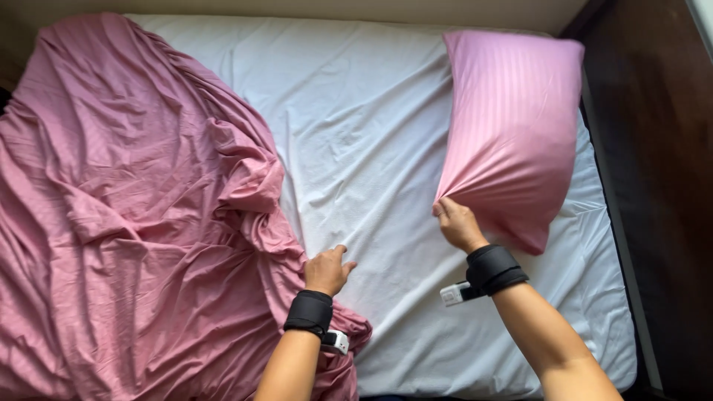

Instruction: The person arranges pillows on a bed, placing a green and white striped pillow and a blue and white pillow against the headboard. They then spread a pink fitted sheet over the mattress, tucking it under the corners, and place the pillows back on top of the sheet.

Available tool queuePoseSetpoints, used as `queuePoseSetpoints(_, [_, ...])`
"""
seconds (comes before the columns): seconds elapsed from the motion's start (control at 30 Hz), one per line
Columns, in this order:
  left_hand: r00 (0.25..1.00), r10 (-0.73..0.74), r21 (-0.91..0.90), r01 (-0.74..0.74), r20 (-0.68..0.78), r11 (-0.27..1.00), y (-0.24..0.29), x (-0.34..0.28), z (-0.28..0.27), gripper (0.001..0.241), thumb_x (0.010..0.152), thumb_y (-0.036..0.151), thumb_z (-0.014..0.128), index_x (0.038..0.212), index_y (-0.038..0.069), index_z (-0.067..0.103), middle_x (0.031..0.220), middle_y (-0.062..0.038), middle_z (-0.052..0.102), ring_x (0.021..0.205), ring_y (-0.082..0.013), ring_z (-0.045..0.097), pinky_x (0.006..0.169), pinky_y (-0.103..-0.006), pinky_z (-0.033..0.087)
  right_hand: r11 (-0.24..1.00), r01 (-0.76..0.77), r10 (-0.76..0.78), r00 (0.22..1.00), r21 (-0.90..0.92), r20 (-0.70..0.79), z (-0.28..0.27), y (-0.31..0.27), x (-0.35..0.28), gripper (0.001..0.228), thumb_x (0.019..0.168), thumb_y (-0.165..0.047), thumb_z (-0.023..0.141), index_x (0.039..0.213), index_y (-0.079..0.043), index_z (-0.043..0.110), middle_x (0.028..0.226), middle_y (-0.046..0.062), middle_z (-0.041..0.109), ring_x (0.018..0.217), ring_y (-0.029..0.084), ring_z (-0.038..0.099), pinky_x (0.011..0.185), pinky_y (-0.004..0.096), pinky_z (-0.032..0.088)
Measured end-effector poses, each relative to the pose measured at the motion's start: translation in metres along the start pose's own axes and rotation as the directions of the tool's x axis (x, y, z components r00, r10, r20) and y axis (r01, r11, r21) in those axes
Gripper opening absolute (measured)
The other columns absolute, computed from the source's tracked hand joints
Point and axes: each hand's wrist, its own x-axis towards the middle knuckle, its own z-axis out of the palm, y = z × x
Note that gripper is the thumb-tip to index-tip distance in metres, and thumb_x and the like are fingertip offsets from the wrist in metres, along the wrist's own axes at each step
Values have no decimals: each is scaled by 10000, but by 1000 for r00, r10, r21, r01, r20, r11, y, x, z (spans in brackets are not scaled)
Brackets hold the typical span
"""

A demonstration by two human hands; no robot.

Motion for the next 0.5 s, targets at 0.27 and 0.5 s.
queuePoseSetpoints(0.27, [998, 51, -61, -48, 35, 997, -22, -77, -27, 739, 775, 591, 782, 1298, 100, 604, 1091, -153, 740, 1038, -330, 708, 849, -477, 553, 959, 278, -263, 948, -61, 178, 66, -141, -104, 244, 1019, -277, 551, 977, -68, 670, 885, 133, 755, 839, 325, 726, 760, 443, 548])
queuePoseSetpoints(0.5, [964, 204, -215, -239, -174, 947, -134, -150, 7, 1232, 798, 647, 801, 1562, -75, 158, 1410, -303, 547, 1195, -399, 630, 898, -477, 554, 871, 481, -490, 866, 96, 101, 135, -283, -206, 218, 972, -241, 609, 924, -39, 677, 832, 155, 727, 781, 351, 707, 705, 454, 538])
